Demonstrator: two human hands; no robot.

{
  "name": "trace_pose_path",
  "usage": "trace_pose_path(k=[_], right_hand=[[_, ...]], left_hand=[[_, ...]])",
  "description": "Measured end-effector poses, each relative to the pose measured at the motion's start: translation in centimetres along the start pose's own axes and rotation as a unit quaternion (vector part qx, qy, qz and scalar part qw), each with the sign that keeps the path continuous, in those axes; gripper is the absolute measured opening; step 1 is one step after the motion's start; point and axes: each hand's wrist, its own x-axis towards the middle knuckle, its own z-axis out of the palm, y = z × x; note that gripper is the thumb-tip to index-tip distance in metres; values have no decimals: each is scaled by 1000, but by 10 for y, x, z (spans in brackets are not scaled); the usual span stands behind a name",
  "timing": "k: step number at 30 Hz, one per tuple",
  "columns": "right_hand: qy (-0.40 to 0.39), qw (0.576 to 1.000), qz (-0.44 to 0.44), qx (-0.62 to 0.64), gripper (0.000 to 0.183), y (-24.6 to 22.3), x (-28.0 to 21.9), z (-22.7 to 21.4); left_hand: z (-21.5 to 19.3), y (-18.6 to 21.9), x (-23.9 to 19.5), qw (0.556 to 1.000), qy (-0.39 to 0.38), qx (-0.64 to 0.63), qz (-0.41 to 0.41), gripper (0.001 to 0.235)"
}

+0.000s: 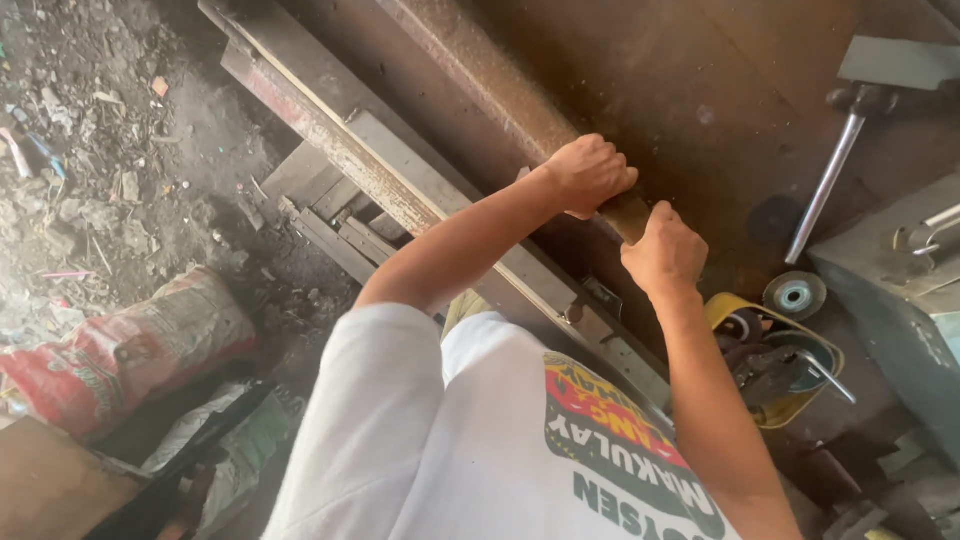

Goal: Using various tools to shape and bend a metal bracket on a fabrication floor.

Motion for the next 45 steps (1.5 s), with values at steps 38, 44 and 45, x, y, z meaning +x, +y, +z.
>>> trace_pose_path(k=[38, 44, 45], right_hand=[[355, 916, -159, -97, 59, 93, 98, -35], [357, 922, -120, -88, 65, 72, 70, -30], [356, 923, -119, -88, 65, 69, 65, -32]], left_hand=[[-15, -112, 42, 939, 285, 184, -56, 15], [5, -98, 18, 949, 245, 185, -73, 26], [-7, -90, 12, 949, 245, 184, -72, 26]])
